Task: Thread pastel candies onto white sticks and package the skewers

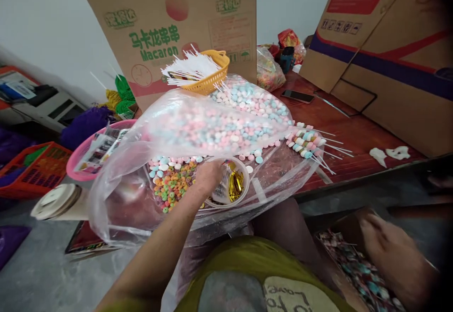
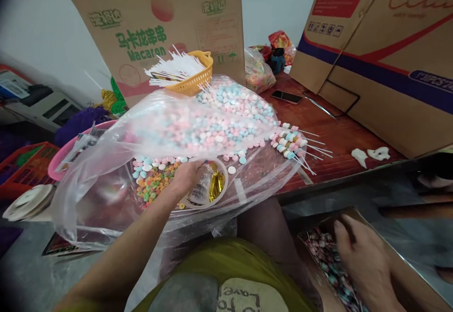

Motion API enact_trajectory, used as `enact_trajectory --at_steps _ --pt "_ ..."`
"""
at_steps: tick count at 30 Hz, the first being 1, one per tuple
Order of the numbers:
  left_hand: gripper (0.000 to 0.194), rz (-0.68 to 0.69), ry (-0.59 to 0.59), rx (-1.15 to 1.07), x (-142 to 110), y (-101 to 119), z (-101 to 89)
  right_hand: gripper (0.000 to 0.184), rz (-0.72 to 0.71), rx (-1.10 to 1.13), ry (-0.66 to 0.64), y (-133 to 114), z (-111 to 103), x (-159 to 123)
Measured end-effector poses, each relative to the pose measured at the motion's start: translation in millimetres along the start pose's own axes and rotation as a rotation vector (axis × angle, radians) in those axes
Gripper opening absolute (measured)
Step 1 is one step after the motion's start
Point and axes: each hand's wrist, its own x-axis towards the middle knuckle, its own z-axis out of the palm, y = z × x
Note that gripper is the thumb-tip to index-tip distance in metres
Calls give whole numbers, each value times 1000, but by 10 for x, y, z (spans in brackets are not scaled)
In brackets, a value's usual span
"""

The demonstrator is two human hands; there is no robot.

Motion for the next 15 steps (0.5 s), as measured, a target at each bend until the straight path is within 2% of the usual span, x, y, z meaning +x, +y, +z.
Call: enact_trajectory --at_steps 1,4,7,9,12,13,15 --pt "32 9 3 24 -53 -18 -34 14 -39 -45 42 -204 63 182" --pt "37 58 48 81 -265 -58 -133 22 -252 167 117 -989 203 776" --pt "36 275 219 76 -449 -86 -207 38 -454 371 71 -1765 295 1246" --pt "31 411 298 36 -491 -122 -237 40 -535 402 -81 -2125 409 1442" --pt "26 502 245 -171 -429 -199 -229 21 -489 489 -354 -2357 697 1573" --pt "25 501 229 -278 -391 -220 -208 20 -449 507 -395 -2367 804 1581" --pt "22 415 236 -468 -309 -244 -143 22 -366 520 -421 -2326 987 1565"
